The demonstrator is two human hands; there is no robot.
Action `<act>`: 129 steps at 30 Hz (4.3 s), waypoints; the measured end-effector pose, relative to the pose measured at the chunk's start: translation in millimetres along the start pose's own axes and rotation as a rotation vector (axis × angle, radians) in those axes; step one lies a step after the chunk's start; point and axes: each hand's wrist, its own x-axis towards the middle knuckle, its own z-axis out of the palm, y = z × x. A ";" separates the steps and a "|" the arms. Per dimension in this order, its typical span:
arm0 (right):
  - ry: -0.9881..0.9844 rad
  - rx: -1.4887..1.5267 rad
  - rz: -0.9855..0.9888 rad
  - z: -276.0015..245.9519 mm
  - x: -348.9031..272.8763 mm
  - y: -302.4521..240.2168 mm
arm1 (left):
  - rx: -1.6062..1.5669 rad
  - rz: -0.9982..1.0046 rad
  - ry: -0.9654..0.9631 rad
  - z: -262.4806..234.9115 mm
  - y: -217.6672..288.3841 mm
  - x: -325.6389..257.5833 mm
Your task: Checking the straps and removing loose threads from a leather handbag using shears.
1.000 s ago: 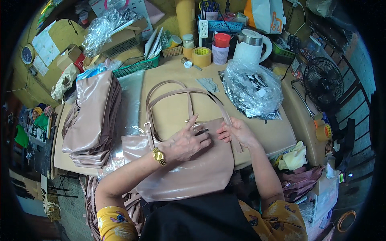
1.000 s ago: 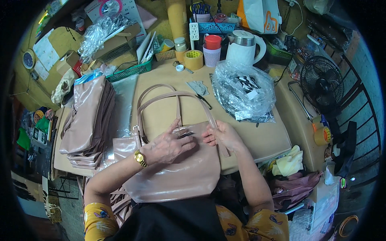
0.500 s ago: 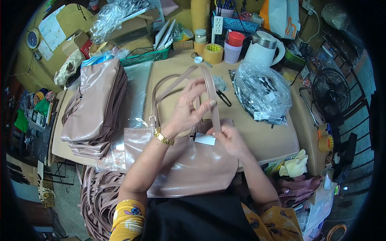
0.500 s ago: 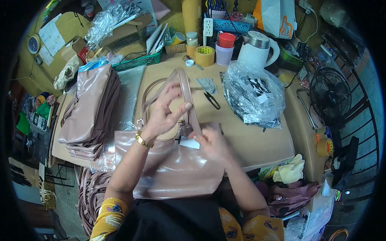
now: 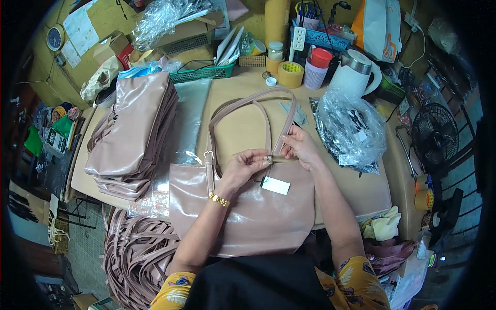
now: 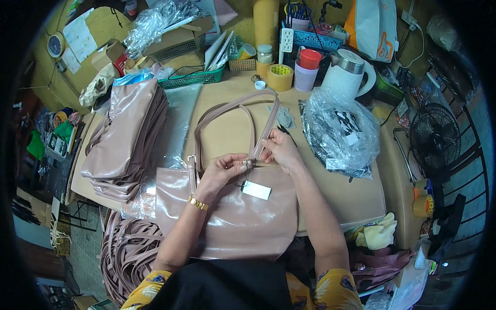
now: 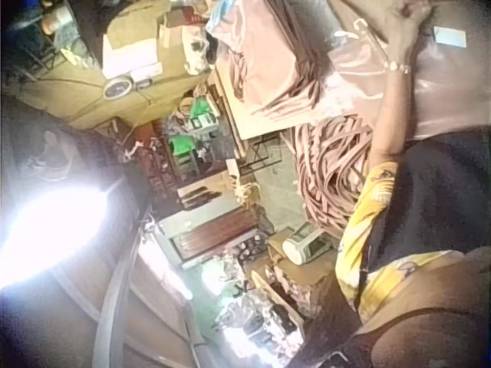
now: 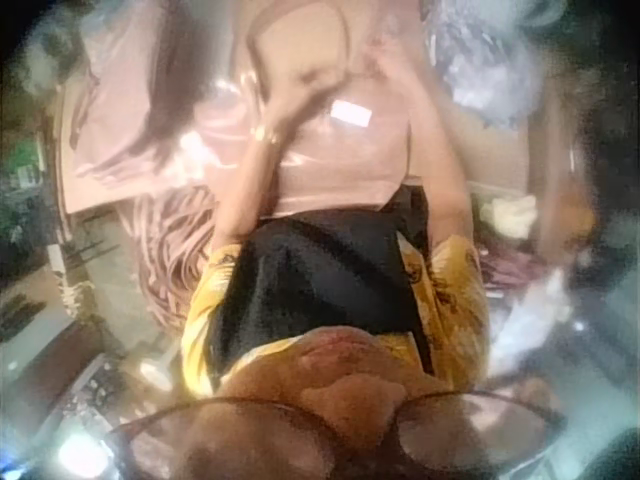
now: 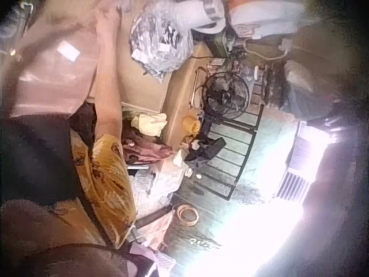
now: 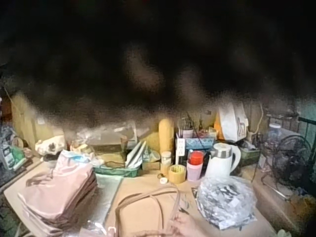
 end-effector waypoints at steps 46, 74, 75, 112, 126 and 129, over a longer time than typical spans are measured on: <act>-0.318 -0.325 0.115 16.5 -30.8 -27.4 | -0.269 0.144 -0.162 1.4 -12.1 -7.2; -0.216 -0.859 -0.894 59.8 -151.5 -11.9 | -0.209 0.253 -0.273 1.3 -11.2 -19.7; -0.149 -0.930 -0.893 57.0 -151.5 -9.8 | -0.199 0.252 -0.279 1.9 -9.0 -20.4; 0.104 -0.458 -0.577 47.0 -54.0 -18.4 | -0.129 0.271 0.063 13.0 -19.3 -15.0; 0.032 -0.830 -0.207 53.5 -107.2 -0.5 | -0.255 0.209 -0.035 -0.2 -22.2 -8.0; -0.132 -0.691 -0.064 53.8 -95.7 27.9 | -0.057 0.209 -0.023 -4.8 -30.1 -5.0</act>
